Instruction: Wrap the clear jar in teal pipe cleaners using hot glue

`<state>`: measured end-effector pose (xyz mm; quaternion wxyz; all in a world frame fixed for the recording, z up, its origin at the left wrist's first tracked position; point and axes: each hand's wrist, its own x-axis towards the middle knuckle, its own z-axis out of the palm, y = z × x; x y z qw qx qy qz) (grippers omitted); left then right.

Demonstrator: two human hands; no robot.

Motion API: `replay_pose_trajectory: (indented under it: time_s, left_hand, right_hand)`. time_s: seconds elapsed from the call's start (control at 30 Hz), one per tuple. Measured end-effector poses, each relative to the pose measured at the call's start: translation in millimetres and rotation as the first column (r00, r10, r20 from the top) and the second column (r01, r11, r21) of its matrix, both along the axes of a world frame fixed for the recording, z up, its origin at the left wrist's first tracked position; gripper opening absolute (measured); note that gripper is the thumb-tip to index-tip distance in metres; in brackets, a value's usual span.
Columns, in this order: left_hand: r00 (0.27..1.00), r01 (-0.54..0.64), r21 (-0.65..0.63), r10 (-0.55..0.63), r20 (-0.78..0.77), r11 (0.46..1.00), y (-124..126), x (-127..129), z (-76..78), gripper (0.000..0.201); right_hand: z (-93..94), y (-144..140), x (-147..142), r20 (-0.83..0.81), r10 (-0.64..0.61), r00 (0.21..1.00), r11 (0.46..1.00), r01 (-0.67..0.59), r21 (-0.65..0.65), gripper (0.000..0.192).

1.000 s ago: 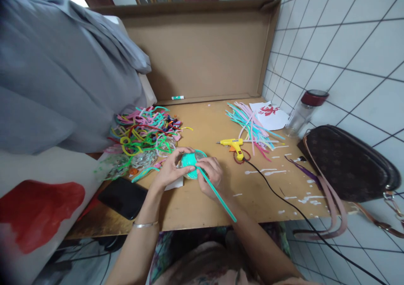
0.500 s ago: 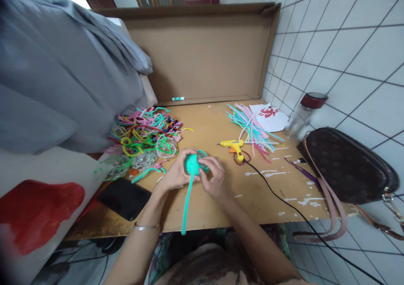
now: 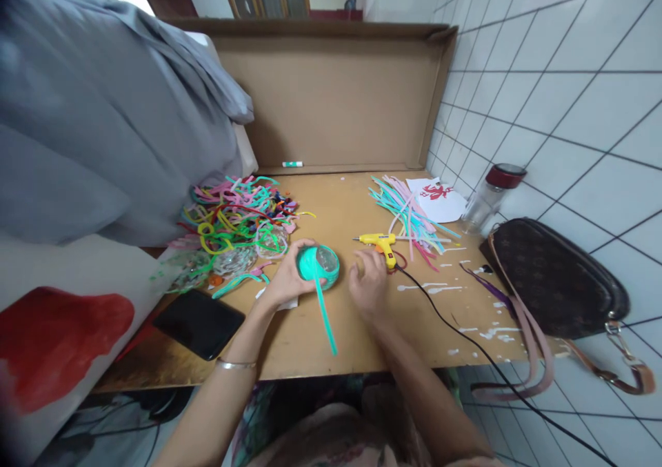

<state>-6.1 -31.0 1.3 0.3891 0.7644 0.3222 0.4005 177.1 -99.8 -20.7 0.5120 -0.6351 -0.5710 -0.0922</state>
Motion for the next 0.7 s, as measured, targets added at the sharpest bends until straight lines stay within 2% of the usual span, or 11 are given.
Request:
replay_pose_trajectory:
  time_s: [0.07,0.1,0.17,0.2,0.3,0.37,0.47,0.6,0.7]
  left_hand:
    - [0.998,0.008,-0.051,-0.005,0.058,0.999,4.1,-2.6,-1.0,0.075]
    - [0.996,0.018,-0.076,-0.011,0.089,0.997,6.3,-4.0,-1.9,0.076]
    - [0.991,0.040,-0.115,-0.024,0.135,0.993,10.4,-6.5,-4.6,0.076]
    - [0.987,0.052,-0.129,-0.031,0.156,0.990,12.2,-7.5,-6.3,0.075]
    - [0.967,0.105,-0.161,-0.062,0.248,0.981,16.3,-9.2,-11.2,0.069]
    - [0.955,0.140,-0.176,-0.085,0.285,0.974,17.7,-9.7,-13.0,0.066]
    - [0.962,0.138,-0.186,-0.088,0.258,0.973,17.8,-10.6,-12.0,0.061]
    - [0.977,0.118,-0.198,-0.077,0.200,0.973,16.3,-12.1,-8.3,0.060]
    - [0.974,0.128,-0.195,-0.086,0.210,0.972,15.3,-12.3,-6.3,0.059]
  right_hand:
    - [9.4,8.6,18.5,0.046,-0.078,0.996,0.993,0.082,-0.080,0.028]
    - [14.4,13.1,27.0,0.160,-0.178,0.971,0.952,0.211,-0.221,0.032]
    - [21.3,21.4,40.2,0.362,-0.263,0.894,0.791,0.415,-0.450,0.042]
    - [22.2,24.9,44.6,0.418,-0.272,0.867,0.715,0.473,-0.515,0.047]
    - [14.1,31.9,50.9,0.456,-0.299,0.839,0.649,0.529,-0.548,0.055]
    - [5.1,34.7,52.5,0.473,-0.320,0.821,0.632,0.557,-0.539,0.059]
    - [-2.9,37.9,54.3,0.468,-0.337,0.817,0.625,0.566,-0.538,0.062]
    - [-0.8,39.2,56.4,0.434,-0.348,0.831,0.624,0.551,-0.554,0.054]
    - [4.0,36.4,58.4,0.351,-0.373,0.859,0.646,0.512,-0.566,0.046]
